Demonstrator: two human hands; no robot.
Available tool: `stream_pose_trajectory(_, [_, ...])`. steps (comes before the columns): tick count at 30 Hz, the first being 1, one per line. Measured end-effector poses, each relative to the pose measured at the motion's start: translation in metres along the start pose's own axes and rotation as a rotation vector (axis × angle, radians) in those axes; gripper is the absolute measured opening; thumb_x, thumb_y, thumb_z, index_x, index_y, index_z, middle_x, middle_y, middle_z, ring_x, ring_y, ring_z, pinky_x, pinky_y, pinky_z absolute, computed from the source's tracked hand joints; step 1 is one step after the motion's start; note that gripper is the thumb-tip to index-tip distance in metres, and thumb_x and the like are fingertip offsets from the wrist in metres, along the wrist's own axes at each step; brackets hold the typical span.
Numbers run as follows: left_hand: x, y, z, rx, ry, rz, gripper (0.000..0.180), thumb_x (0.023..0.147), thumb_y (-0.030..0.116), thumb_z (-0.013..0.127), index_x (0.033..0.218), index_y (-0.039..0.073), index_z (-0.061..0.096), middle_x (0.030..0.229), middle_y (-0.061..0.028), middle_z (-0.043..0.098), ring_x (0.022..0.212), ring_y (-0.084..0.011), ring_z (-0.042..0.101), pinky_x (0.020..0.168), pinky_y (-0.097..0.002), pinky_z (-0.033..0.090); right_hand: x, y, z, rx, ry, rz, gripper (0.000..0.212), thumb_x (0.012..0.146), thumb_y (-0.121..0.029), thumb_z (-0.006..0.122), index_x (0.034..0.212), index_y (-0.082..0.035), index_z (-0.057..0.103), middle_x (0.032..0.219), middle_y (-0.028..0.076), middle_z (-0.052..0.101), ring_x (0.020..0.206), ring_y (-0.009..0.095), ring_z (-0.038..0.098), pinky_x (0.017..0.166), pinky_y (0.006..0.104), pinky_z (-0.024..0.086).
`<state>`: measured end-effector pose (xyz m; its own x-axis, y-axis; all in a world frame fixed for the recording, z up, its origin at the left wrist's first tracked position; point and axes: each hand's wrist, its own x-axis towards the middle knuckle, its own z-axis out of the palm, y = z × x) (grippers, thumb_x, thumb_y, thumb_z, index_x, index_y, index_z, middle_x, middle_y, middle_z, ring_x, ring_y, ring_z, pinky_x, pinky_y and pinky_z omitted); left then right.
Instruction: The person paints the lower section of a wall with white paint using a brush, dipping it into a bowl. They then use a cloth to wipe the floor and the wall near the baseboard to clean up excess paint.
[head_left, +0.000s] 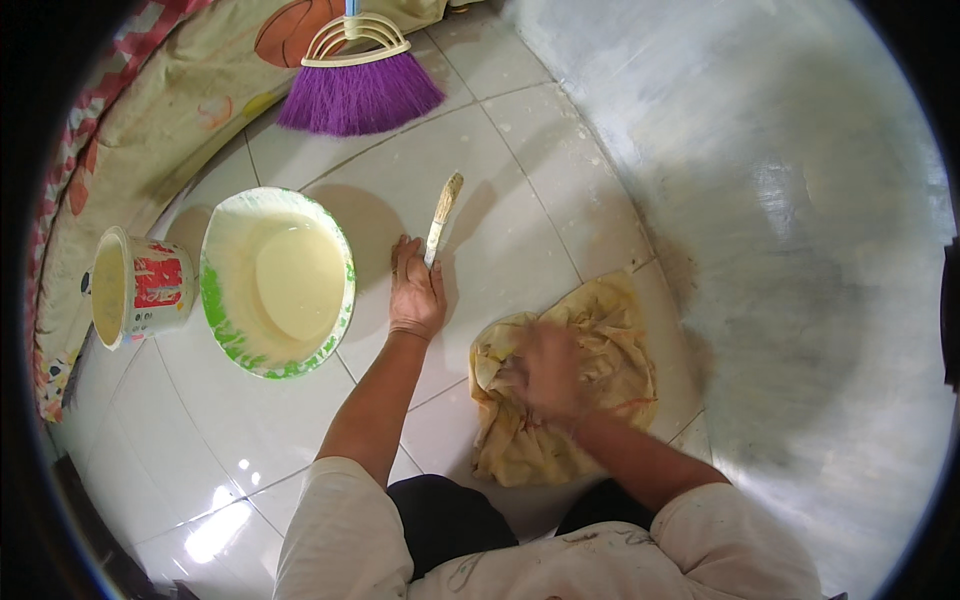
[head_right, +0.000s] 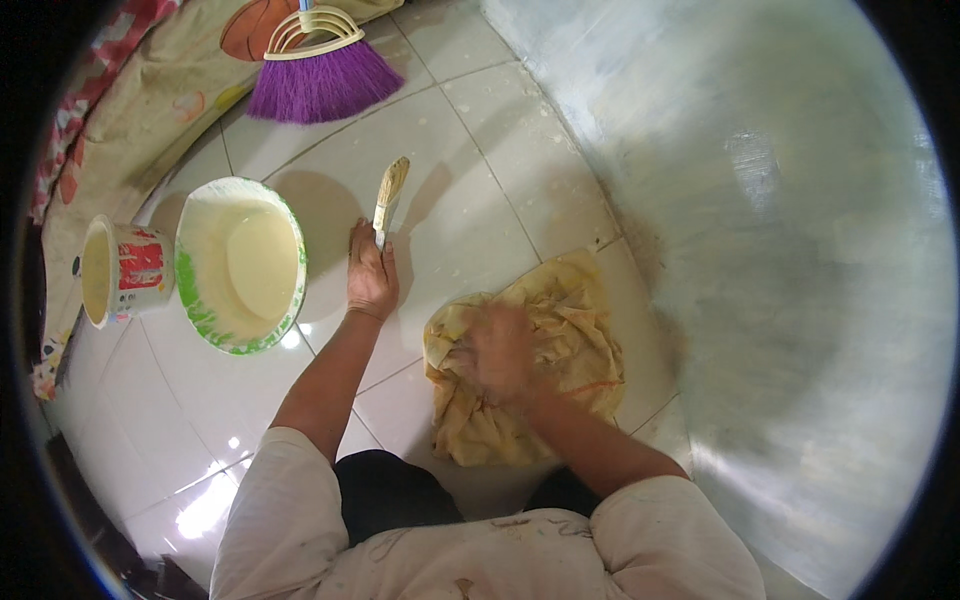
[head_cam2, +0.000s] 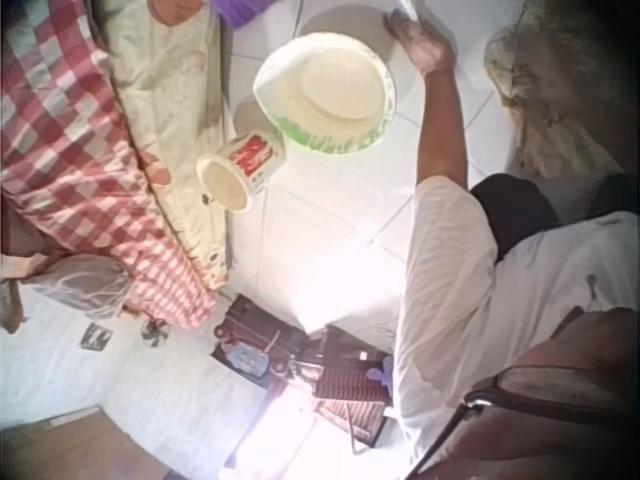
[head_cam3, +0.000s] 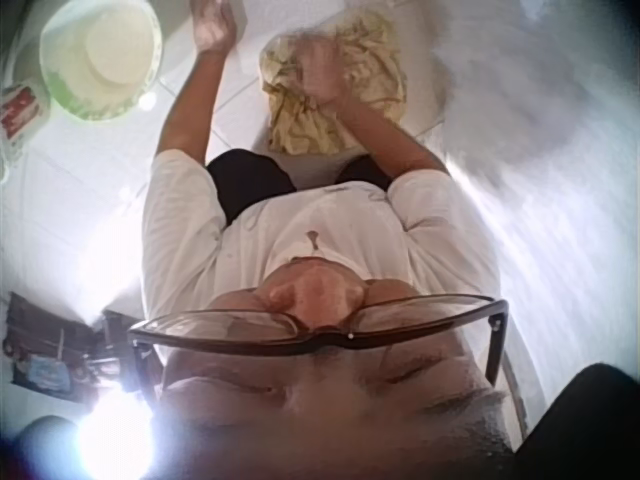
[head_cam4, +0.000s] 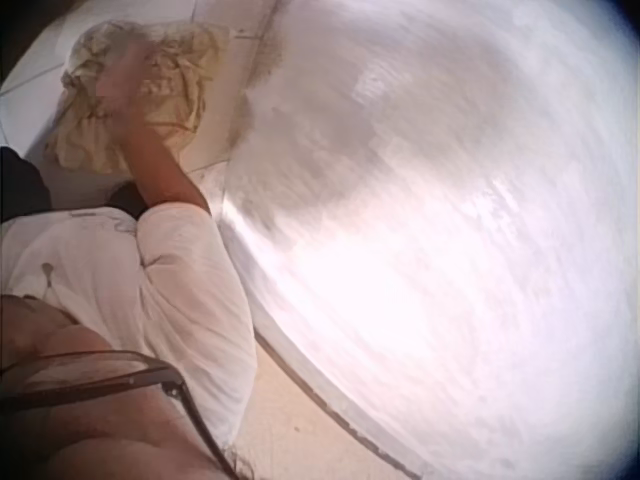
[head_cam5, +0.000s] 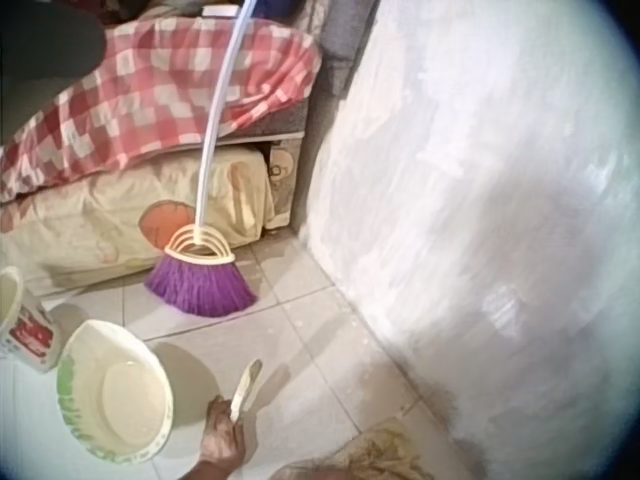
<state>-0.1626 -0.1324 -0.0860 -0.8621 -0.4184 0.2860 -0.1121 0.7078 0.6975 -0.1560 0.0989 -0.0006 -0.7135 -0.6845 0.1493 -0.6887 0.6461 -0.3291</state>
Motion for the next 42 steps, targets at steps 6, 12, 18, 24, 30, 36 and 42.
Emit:
stream_pose_trajectory(6, [0.006,0.009,0.003,0.012,0.013,0.022,0.029,0.094,0.011,0.048,0.115,-0.010,0.047,0.126,-0.0267,0.045,0.126,-0.0467,0.039,0.104,-0.0515,0.036,-0.019,-0.010,0.035,-0.044,-0.243,-0.129,0.032,0.074,-0.024,0.063,0.105,-0.014,0.063,0.098,0.010,0.051,0.096,0.030,0.053,0.075,0.0456,0.042])
stream_pose_trajectory(12, [0.009,0.010,0.003,-0.021,0.021,0.026,0.030,0.094,0.010,0.048,0.115,-0.010,0.047,0.126,-0.0272,0.045,0.125,-0.0467,0.039,0.104,-0.0512,0.036,0.074,0.027,0.046,-0.088,0.007,0.234,0.041,0.073,-0.018,0.066,0.111,-0.005,0.060,0.096,0.013,0.053,0.091,0.033,0.055,0.076,0.0419,0.045])
stream_pose_trajectory(18, [0.001,0.003,-0.003,0.026,0.008,0.010,0.031,0.094,0.009,0.048,0.117,-0.011,0.046,0.126,-0.0279,0.045,0.125,-0.0479,0.039,0.104,-0.0518,0.036,-0.011,-0.019,0.030,-0.045,-0.271,-0.091,0.032,0.078,-0.019,0.061,0.106,-0.004,0.062,0.095,0.013,0.052,0.083,0.032,0.058,0.067,0.0451,0.047])
stream_pose_trajectory(24, [0.003,0.005,0.005,0.006,0.014,0.035,0.033,0.094,0.010,0.048,0.118,-0.011,0.045,0.127,-0.0290,0.044,0.125,-0.0488,0.038,0.104,-0.0527,0.035,0.068,0.018,0.044,-0.085,-0.099,0.198,0.028,0.081,-0.014,0.057,0.108,-0.010,0.064,0.092,0.014,0.052,0.087,0.033,0.057,0.072,0.0443,0.047])
stream_pose_trajectory(30, [0.007,0.005,0.003,0.025,0.021,0.047,0.033,0.094,0.011,0.048,0.119,-0.011,0.045,0.127,-0.0295,0.045,0.124,-0.0492,0.039,0.104,-0.0531,0.035,0.111,0.033,0.037,-0.040,-0.126,0.277,0.031,0.080,-0.011,0.057,0.110,-0.009,0.063,0.101,0.018,0.055,0.094,0.035,0.059,0.081,0.0455,0.049])
stream_pose_trajectory(36, [0.005,0.005,0.000,0.017,-0.006,0.001,0.033,0.094,0.011,0.046,0.118,-0.011,0.045,0.128,-0.0295,0.043,0.125,-0.0490,0.038,0.105,-0.0532,0.034,-0.056,0.045,0.000,0.028,-0.228,0.301,0.033,0.073,-0.008,0.060,0.105,-0.001,0.059,0.101,0.023,0.053,0.089,0.041,0.057,0.076,0.0489,0.048])
stream_pose_trajectory(42, [0.005,0.011,-0.004,-0.004,-0.006,0.010,0.034,0.094,0.013,0.046,0.116,-0.013,0.044,0.126,-0.0310,0.043,0.124,-0.0503,0.037,0.106,-0.0553,0.032,0.095,0.049,0.027,-0.099,-0.073,0.393,0.031,0.075,-0.010,0.059,0.105,-0.002,0.061,0.098,0.021,0.055,0.088,0.038,0.059,0.075,0.0474,0.051])
